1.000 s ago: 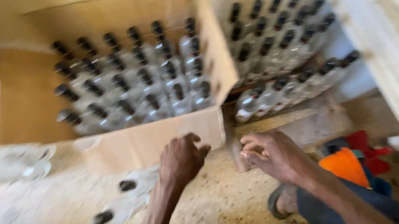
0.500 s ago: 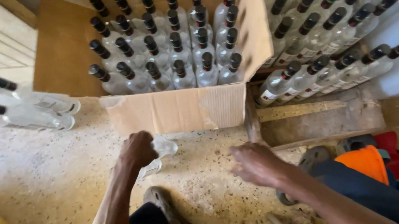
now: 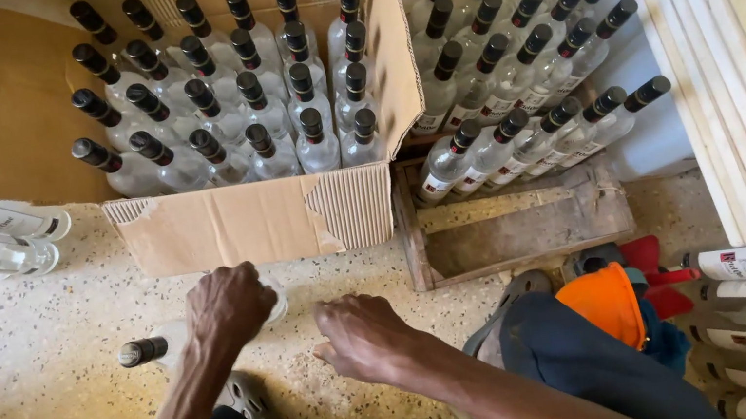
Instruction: The person transfers clear glass bottles with black caps from a cardboard box into a wooden crate. They pick up the bottles by hand and place them upright in the crate, occasionally dropping a bottle onto the floor.
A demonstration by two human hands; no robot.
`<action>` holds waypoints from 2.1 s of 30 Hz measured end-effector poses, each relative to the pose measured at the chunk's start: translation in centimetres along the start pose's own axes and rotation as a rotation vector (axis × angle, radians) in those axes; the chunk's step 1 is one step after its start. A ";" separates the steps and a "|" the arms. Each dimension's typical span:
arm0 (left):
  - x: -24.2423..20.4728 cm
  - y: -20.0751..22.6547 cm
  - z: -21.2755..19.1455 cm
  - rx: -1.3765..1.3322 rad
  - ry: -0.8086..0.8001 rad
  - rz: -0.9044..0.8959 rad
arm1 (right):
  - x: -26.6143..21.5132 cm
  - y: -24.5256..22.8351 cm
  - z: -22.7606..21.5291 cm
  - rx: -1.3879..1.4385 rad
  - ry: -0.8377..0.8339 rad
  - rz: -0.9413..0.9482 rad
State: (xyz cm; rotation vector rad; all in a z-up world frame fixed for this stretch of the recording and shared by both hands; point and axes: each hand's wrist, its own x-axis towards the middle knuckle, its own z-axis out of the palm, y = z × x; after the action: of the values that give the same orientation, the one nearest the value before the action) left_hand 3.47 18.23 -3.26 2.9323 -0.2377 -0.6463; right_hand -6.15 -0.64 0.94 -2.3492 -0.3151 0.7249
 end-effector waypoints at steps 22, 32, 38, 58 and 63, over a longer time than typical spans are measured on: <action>-6.1 14.0 -11.0 -0.991 0.301 0.364 | -7.4 4.9 -15.3 0.084 0.919 0.346; -4.2 14.2 -9.1 -0.900 0.232 0.272 | -6.8 15.2 -18.8 0.053 0.910 0.482; -3.3 14.7 -9.1 -0.851 0.191 0.262 | -4.0 20.8 -16.6 0.119 0.841 0.504; -2.8 14.1 -9.0 -0.766 0.073 0.225 | 0.6 31.0 -10.7 0.073 0.732 0.645; -2.7 14.1 -9.2 -0.764 0.068 0.233 | -2.4 25.5 -10.6 0.324 0.668 0.567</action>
State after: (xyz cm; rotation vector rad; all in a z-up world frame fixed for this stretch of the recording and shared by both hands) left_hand 3.16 5.74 8.34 2.1497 -0.2491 -0.4622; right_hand -1.13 -26.45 -7.90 -2.2106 0.7245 0.1675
